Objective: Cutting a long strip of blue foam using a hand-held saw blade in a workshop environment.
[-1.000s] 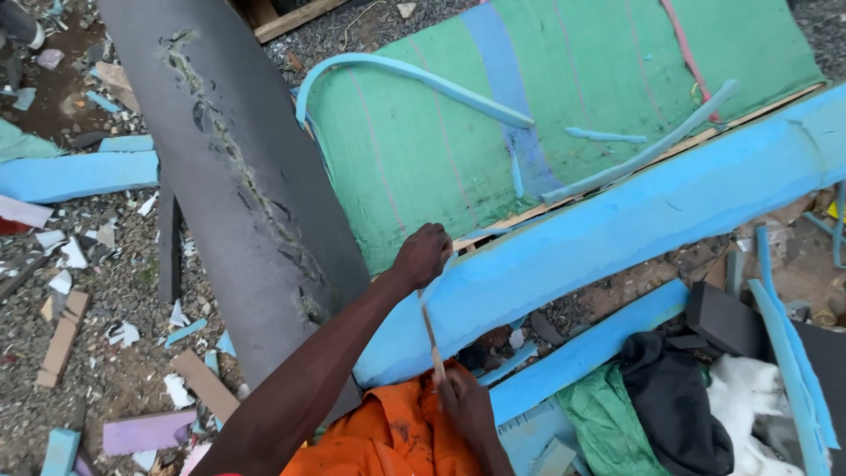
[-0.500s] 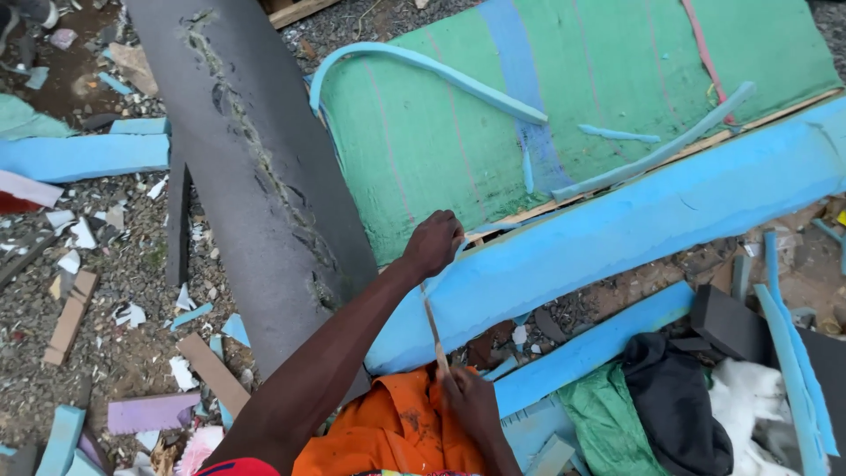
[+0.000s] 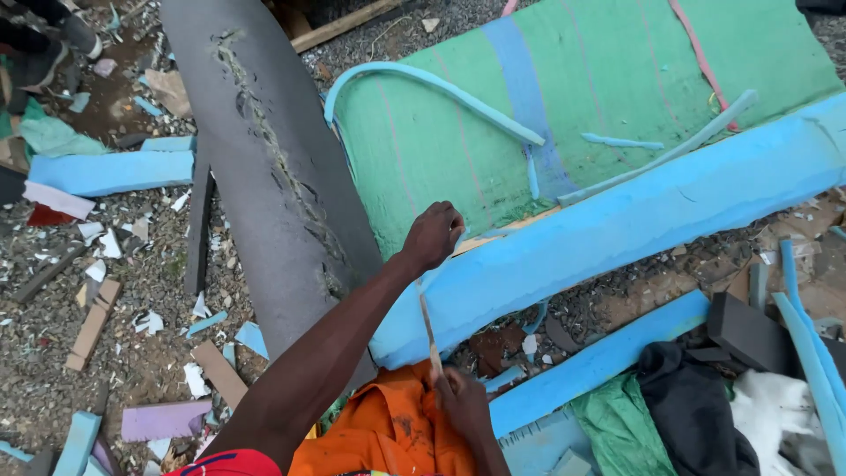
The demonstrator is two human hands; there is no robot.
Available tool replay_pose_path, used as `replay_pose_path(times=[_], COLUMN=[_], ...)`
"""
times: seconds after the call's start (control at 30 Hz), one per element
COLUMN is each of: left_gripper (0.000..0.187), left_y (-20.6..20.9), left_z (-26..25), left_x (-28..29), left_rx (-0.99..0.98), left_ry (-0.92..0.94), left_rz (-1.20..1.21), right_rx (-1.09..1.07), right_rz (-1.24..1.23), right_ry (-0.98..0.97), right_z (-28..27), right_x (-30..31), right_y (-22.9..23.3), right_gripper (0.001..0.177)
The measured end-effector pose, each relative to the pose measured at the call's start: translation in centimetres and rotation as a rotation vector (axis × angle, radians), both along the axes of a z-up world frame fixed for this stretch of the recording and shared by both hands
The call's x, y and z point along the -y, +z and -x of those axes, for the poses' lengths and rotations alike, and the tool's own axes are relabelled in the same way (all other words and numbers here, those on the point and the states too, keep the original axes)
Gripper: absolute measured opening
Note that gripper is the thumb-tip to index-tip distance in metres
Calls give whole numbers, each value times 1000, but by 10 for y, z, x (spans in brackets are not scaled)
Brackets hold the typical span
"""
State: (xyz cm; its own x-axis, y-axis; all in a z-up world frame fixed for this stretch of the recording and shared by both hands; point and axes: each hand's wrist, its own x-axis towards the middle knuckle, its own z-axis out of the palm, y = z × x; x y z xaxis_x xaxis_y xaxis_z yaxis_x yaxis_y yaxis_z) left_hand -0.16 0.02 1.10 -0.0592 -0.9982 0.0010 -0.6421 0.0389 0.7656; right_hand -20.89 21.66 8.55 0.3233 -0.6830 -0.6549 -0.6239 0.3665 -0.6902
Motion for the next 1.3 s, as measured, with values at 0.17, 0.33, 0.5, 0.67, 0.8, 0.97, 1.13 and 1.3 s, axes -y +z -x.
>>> replay_pose_path(times=[0.17, 0.33, 0.5, 0.67, 0.8, 0.97, 1.13, 1.3], left_gripper=[16, 21, 41, 38, 25, 15, 30, 43], left_y=[2, 29, 34, 34, 30, 4, -96, -107], left_z=[-4, -4, -16, -47, -61, -39, -42, -42], left_x=[-5, 1, -12, -84, -134, -138, -132, -123], left_rx=[14, 15, 78, 23, 136, 283, 569, 581], left_ry=[9, 37, 65, 226, 146, 68, -48, -56], left_rz=[34, 79, -90, 24, -238, -345, -326, -285], right_rx=[182, 58, -5, 53, 4, 30, -29, -48], right_rz=[157, -56, -136, 136, 211, 163, 202, 299], right_ry=[-72, -30, -56, -162, -172, -193, -196, -157], right_z=[-33, -5, 1, -15, -23, -26, -33, -39], right_x=[24, -37, -41, -36, -47, -49, -49, -32], right_y=[-11, 25, 11, -17, -20, -22, -22, -36], right_gripper=[58, 50, 50, 50, 56, 46, 53, 60])
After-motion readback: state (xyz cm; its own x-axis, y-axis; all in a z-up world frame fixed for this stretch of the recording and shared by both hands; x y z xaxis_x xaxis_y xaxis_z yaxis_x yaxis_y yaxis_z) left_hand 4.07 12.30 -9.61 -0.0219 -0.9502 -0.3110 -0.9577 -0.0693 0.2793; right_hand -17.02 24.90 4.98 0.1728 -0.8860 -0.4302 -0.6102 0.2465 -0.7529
